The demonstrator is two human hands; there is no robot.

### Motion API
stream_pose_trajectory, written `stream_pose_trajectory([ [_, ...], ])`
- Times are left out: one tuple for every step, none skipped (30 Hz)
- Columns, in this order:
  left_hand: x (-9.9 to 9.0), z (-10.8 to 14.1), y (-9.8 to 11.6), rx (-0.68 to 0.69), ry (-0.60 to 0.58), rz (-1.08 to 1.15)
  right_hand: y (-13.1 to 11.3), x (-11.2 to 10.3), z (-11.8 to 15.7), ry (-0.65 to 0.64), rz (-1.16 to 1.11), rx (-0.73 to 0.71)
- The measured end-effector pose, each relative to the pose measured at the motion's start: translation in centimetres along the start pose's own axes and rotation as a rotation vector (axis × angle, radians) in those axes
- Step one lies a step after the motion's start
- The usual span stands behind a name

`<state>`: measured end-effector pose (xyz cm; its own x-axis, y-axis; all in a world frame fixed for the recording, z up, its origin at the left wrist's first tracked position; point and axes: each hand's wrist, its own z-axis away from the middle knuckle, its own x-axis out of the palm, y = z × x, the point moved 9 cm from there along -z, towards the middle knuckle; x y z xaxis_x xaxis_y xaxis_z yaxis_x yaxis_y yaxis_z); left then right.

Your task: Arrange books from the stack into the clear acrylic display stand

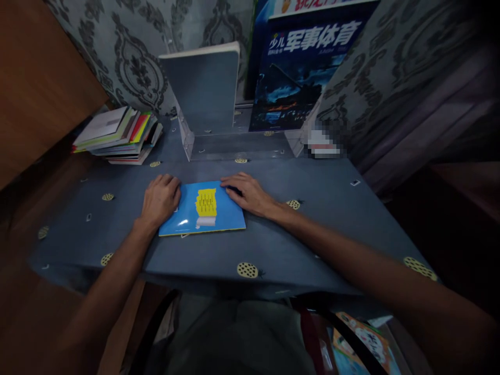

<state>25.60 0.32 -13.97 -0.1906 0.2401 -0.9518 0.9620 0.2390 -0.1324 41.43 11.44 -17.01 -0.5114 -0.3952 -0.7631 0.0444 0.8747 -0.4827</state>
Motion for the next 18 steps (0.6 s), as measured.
stream_pose_trajectory([
  [-0.1, 0.1, 0.3, 0.020, 0.015, -0.003, 0.0, 0.0, 0.0, -0.007, 0.000, 0.001],
  [-0.2, 0.1, 0.6, 0.046, 0.024, 0.002, 0.0, 0.0, 0.0, -0.013, 0.002, 0.005],
  [-0.2, 0.2, 0.9, 0.075, 0.024, 0.016, 0.0, 0.1, 0.0, -0.019, 0.004, 0.008],
  [-0.1, 0.2, 1.2, 0.101, 0.015, 0.036, 0.0, 0.1, 0.0, -0.024, 0.006, 0.010],
  [0.1, 0.2, 1.5, 0.124, 0.000, 0.059, 0.0, 0.1, 0.0, -0.028, 0.009, 0.010],
  [0.3, 0.2, 1.7, 0.142, -0.016, 0.080, 0.0, 0.1, 0.0, -0.031, 0.011, 0.007],
  [0.4, 0.2, 1.9, 0.155, -0.029, 0.097, -0.1, 0.1, 0.0, -0.031, 0.013, 0.005],
  [0.5, 0.2, 1.9, 0.163, -0.038, 0.108, -0.1, 0.1, 0.1, -0.032, 0.013, 0.003],
  [0.6, 0.2, 2.0, 0.167, -0.041, 0.116, -0.2, 0.1, 0.1, -0.032, 0.014, 0.003],
  [0.6, 0.2, 2.0, 0.171, -0.041, 0.124, -0.2, 0.1, 0.1, -0.031, 0.016, 0.009],
  [0.7, 0.2, 2.0, 0.173, -0.040, 0.132, -0.1, 0.1, 0.2, -0.028, 0.023, 0.020],
  [0.7, 0.2, 1.9, 0.174, -0.038, 0.140, 0.0, 0.0, 0.2, -0.023, 0.033, 0.036],
  [0.7, 0.2, 1.9, 0.173, -0.037, 0.146, 0.0, 0.0, 0.3, -0.020, 0.045, 0.050],
  [0.8, 0.2, 1.8, 0.170, -0.038, 0.151, 0.1, 0.0, 0.3, -0.018, 0.054, 0.061],
  [0.8, 0.2, 1.8, 0.168, -0.039, 0.152, 0.1, 0.0, 0.3, -0.016, 0.058, 0.066],
  [0.9, 0.2, 1.7, 0.168, -0.040, 0.153, 0.1, 0.0, 0.3, -0.016, 0.056, 0.064],
  [0.9, 0.3, 1.8, 0.173, -0.042, 0.152, 0.1, -0.1, 0.4, -0.013, 0.052, 0.059],
  [0.8, 0.3, 1.9, 0.180, -0.040, 0.145, 0.1, -0.2, 0.4, -0.008, 0.044, 0.051],
])
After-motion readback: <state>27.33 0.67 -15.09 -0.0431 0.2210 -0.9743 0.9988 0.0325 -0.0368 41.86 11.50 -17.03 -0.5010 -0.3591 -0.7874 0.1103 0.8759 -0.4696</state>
